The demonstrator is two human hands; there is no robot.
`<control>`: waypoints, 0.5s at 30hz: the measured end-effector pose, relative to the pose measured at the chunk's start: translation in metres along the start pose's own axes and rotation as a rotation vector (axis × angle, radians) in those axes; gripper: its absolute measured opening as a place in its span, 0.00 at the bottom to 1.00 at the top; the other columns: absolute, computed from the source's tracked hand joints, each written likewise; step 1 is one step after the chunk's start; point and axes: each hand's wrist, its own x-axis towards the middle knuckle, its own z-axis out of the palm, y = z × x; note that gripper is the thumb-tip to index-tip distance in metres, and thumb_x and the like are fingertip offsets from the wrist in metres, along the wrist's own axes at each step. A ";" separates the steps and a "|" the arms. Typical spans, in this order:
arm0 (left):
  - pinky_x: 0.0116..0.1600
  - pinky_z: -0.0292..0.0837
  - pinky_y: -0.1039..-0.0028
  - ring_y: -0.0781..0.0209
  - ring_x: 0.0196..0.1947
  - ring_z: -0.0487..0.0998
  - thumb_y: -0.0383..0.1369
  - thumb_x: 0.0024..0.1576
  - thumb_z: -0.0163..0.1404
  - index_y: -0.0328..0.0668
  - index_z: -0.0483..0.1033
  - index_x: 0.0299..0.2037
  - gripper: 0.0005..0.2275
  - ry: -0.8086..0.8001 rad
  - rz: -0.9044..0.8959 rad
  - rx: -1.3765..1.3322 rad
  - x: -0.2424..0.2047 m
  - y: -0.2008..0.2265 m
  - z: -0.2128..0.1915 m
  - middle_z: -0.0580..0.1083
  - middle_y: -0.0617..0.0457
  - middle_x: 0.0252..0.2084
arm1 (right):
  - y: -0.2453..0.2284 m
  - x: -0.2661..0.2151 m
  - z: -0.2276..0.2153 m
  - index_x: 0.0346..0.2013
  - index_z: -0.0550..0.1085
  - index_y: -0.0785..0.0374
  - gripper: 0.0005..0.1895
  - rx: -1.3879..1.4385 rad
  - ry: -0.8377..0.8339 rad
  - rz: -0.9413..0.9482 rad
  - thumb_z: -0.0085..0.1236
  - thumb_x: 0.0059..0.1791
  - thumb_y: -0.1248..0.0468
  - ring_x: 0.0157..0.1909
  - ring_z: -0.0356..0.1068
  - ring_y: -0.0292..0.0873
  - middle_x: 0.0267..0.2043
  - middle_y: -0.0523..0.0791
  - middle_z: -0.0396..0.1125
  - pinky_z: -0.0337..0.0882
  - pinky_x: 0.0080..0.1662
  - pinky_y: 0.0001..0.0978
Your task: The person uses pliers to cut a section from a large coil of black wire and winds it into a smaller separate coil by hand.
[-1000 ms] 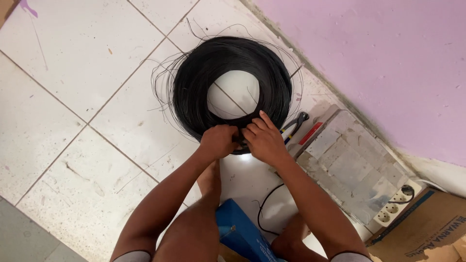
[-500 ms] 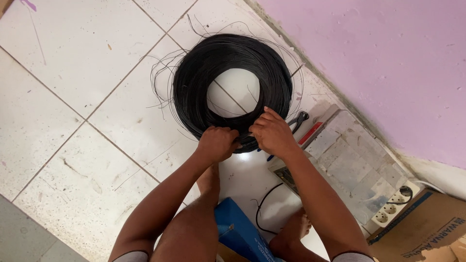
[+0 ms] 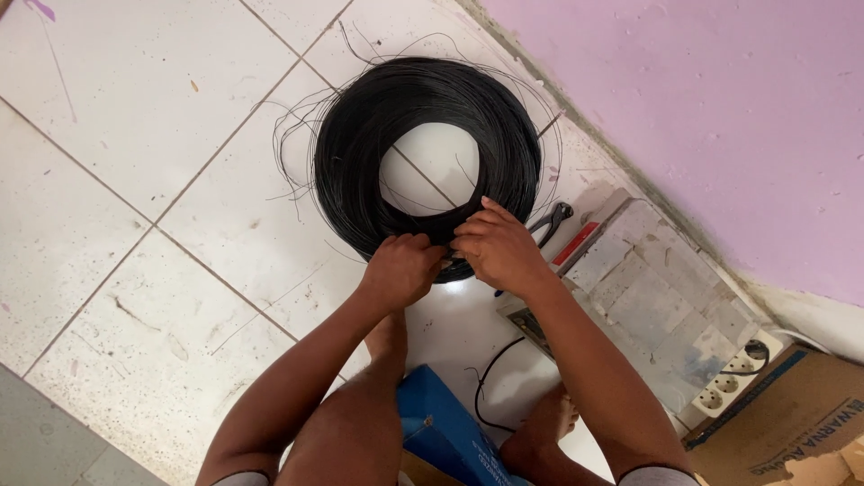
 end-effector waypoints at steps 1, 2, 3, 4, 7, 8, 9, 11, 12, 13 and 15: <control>0.33 0.67 0.70 0.57 0.28 0.74 0.40 0.58 0.47 0.53 0.80 0.35 0.08 0.001 -0.004 -0.001 0.000 0.000 -0.003 0.71 0.57 0.27 | -0.006 0.005 -0.005 0.34 0.79 0.52 0.10 0.002 -0.003 -0.001 0.52 0.51 0.56 0.53 0.65 0.48 0.39 0.43 0.70 0.51 0.67 0.50; 0.32 0.67 0.71 0.58 0.27 0.74 0.40 0.58 0.48 0.53 0.80 0.35 0.08 -0.022 -0.017 -0.038 0.001 -0.001 -0.005 0.71 0.57 0.26 | -0.011 0.011 -0.011 0.33 0.79 0.55 0.10 0.022 -0.021 0.001 0.51 0.52 0.57 0.51 0.66 0.48 0.38 0.44 0.70 0.54 0.64 0.50; 0.30 0.67 0.72 0.58 0.25 0.74 0.39 0.58 0.48 0.53 0.80 0.34 0.07 -0.045 -0.030 -0.075 0.003 -0.001 -0.008 0.71 0.58 0.25 | -0.017 0.016 -0.017 0.33 0.78 0.57 0.11 0.042 -0.039 0.003 0.50 0.53 0.59 0.48 0.67 0.49 0.36 0.45 0.70 0.58 0.62 0.49; 0.30 0.67 0.72 0.58 0.25 0.74 0.39 0.58 0.48 0.53 0.80 0.34 0.07 -0.041 -0.028 -0.074 0.002 -0.002 -0.007 0.71 0.58 0.25 | -0.008 0.015 -0.021 0.33 0.78 0.57 0.11 0.039 -0.038 0.000 0.50 0.53 0.59 0.48 0.67 0.49 0.36 0.45 0.70 0.58 0.62 0.49; 0.28 0.67 0.71 0.57 0.23 0.74 0.39 0.56 0.49 0.51 0.79 0.35 0.07 -0.132 -0.057 -0.031 0.000 -0.005 -0.016 0.71 0.56 0.24 | 0.007 0.013 -0.031 0.27 0.78 0.53 0.08 -0.136 -0.346 -0.051 0.56 0.49 0.56 0.43 0.69 0.45 0.30 0.40 0.71 0.56 0.65 0.48; 0.28 0.67 0.69 0.56 0.23 0.75 0.40 0.56 0.49 0.51 0.78 0.34 0.07 -0.105 -0.061 -0.042 0.002 -0.005 -0.024 0.71 0.56 0.24 | 0.005 0.015 -0.034 0.28 0.78 0.55 0.09 -0.091 -0.360 -0.007 0.56 0.49 0.57 0.43 0.69 0.46 0.31 0.41 0.71 0.57 0.64 0.48; 0.28 0.67 0.67 0.54 0.23 0.75 0.40 0.56 0.50 0.50 0.77 0.32 0.07 -0.077 -0.065 -0.053 0.004 -0.006 -0.032 0.70 0.55 0.23 | 0.002 0.017 -0.037 0.30 0.78 0.56 0.09 -0.046 -0.373 0.038 0.55 0.50 0.57 0.43 0.69 0.47 0.31 0.42 0.72 0.58 0.64 0.48; 0.28 0.68 0.67 0.52 0.24 0.75 0.38 0.57 0.49 0.48 0.77 0.34 0.07 -0.060 -0.035 -0.086 0.008 -0.004 -0.052 0.71 0.53 0.24 | -0.002 0.025 -0.045 0.32 0.78 0.58 0.08 -0.037 -0.379 0.058 0.54 0.51 0.58 0.44 0.69 0.49 0.33 0.43 0.72 0.59 0.63 0.49; 0.29 0.69 0.66 0.49 0.24 0.75 0.37 0.57 0.49 0.47 0.77 0.35 0.06 -0.043 -0.008 -0.124 0.009 -0.001 -0.061 0.71 0.51 0.25 | -0.005 0.028 -0.049 0.35 0.77 0.59 0.08 -0.027 -0.391 0.078 0.53 0.51 0.60 0.45 0.69 0.51 0.34 0.45 0.72 0.60 0.63 0.51; 0.29 0.69 0.66 0.49 0.24 0.75 0.37 0.57 0.49 0.47 0.77 0.35 0.06 -0.043 -0.009 -0.123 0.008 -0.001 -0.057 0.71 0.51 0.25 | -0.005 0.025 -0.046 0.35 0.77 0.59 0.08 -0.026 -0.391 0.078 0.53 0.51 0.60 0.45 0.69 0.51 0.34 0.45 0.72 0.60 0.63 0.51; 0.29 0.67 0.71 0.56 0.23 0.73 0.36 0.59 0.46 0.52 0.78 0.37 0.07 0.006 0.052 -0.039 0.006 -0.001 -0.050 0.70 0.56 0.25 | -0.004 0.020 -0.041 0.33 0.77 0.57 0.09 -0.097 -0.405 0.052 0.54 0.50 0.57 0.45 0.69 0.46 0.34 0.41 0.72 0.57 0.65 0.49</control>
